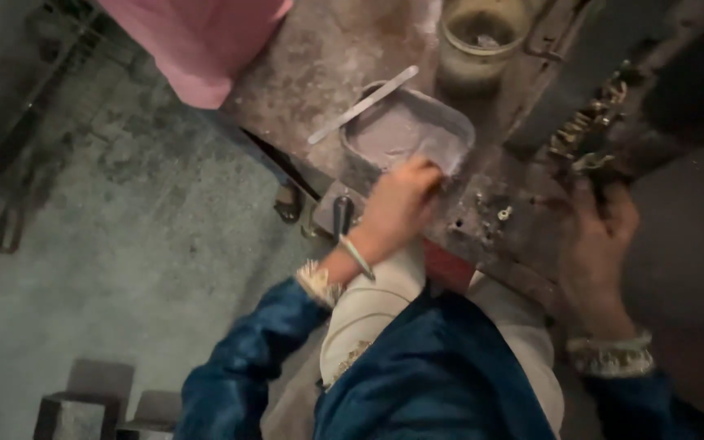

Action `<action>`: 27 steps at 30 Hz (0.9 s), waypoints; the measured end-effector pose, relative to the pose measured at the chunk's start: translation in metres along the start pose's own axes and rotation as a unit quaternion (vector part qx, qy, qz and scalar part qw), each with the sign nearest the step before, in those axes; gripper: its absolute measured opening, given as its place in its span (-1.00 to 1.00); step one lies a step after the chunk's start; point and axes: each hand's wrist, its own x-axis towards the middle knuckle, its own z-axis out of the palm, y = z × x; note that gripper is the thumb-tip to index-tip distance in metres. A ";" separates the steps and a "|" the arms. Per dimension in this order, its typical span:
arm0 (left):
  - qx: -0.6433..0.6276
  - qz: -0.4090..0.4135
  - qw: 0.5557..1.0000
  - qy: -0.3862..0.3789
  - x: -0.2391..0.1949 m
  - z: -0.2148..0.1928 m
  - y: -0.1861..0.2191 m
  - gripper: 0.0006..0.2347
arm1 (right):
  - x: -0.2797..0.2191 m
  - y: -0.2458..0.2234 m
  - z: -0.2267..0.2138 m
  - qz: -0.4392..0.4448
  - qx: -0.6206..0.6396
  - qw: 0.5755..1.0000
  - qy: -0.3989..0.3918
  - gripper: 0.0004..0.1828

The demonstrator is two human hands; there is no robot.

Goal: The person operates a manual press machine to shape small metal components. They repeatedly pick up a component, place it into the press, activate the lever to stamp or shape it, and then remove the finished piece, placing it into a container.

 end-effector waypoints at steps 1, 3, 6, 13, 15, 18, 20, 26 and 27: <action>0.002 -0.005 1.000 0.005 0.003 0.004 -0.014 -0.86 | 0.005 0.003 -0.011 0.001 -0.003 1.000 -0.007 -0.71; 0.031 -0.007 0.999 0.006 0.013 0.011 -0.045 -0.91 | 0.020 0.011 -0.029 -0.119 0.037 0.978 -0.167 -0.80; 0.118 -0.009 0.992 -0.050 0.013 0.046 -0.079 -0.97 | 0.050 0.055 -0.058 -0.159 -0.146 0.972 -0.097 -0.78; 0.116 0.004 0.992 -0.045 0.027 0.045 -0.090 -0.95 | 0.007 0.001 -0.023 -0.324 -0.326 0.884 -0.092 -0.76; -0.081 -0.091 0.990 -0.070 0.034 0.025 -0.095 -0.91 | -0.007 -0.011 -0.014 -0.088 -0.012 0.990 -0.112 -0.88; -0.289 -0.225 0.920 -0.140 0.027 0.009 -0.101 -0.84 | 0.003 -0.004 -0.020 -0.089 -0.013 0.989 -0.122 -0.86; -0.370 -0.253 0.883 -0.136 0.009 0.015 -0.083 -0.83 | 0.013 0.015 -0.021 -0.101 0.035 0.988 -0.109 -0.80; -0.395 -0.241 0.886 -0.020 -0.057 0.079 -0.012 -0.82 | 0.027 0.029 -0.029 -0.070 0.023 0.992 -0.099 -0.73; -0.332 -0.213 0.918 0.029 -0.063 0.085 0.000 -0.83 | 0.042 0.047 -0.038 -0.084 0.046 0.987 -0.130 -0.72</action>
